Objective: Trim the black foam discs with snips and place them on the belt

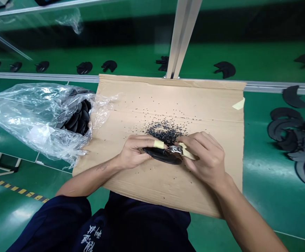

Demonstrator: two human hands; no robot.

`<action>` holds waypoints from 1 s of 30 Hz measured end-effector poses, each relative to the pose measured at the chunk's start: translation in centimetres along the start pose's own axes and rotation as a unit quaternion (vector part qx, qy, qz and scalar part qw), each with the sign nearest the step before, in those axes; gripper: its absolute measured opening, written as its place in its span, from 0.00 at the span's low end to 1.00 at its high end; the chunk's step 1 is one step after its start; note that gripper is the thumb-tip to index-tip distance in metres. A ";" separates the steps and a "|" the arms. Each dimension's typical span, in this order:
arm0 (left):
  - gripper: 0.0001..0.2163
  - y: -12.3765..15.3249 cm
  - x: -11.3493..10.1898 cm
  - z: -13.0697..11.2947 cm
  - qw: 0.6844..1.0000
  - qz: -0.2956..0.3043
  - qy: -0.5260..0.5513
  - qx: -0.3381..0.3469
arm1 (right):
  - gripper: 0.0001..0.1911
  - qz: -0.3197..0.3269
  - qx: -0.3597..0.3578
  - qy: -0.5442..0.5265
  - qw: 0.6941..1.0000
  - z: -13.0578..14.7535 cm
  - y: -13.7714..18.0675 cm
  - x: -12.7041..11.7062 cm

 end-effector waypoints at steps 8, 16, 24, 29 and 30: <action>0.09 0.0 0.0 -0.1 1.000 -0.005 -0.007 0.020 | 0.04 0.009 -0.022 0.053 0.998 0.8 0.0 0.0; 0.10 -0.1 -0.1 -0.1 1.000 0.002 0.002 0.021 | 0.05 0.028 -0.014 0.052 0.998 0.4 0.2 0.2; 0.10 0.0 -0.1 0.0 1.000 0.007 -0.018 0.024 | 0.07 0.036 0.003 0.060 0.998 0.3 0.3 0.5; 0.10 0.0 -0.1 0.0 0.999 0.007 -0.029 0.034 | 0.08 0.041 0.006 0.057 0.998 0.3 0.4 0.6; 0.10 0.0 -0.1 0.0 0.999 0.007 -0.028 0.034 | 0.07 0.039 0.001 0.056 0.998 0.4 0.4 0.6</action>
Point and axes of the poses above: each hand's wrist, its own y-axis away from the middle knuckle, its own x-axis out of the palm, z = x × y, the point moved 8 cm from there along -y, towards the middle knuckle, and after that the axes turned 14 degrees about -y, right-handed, at the moved point
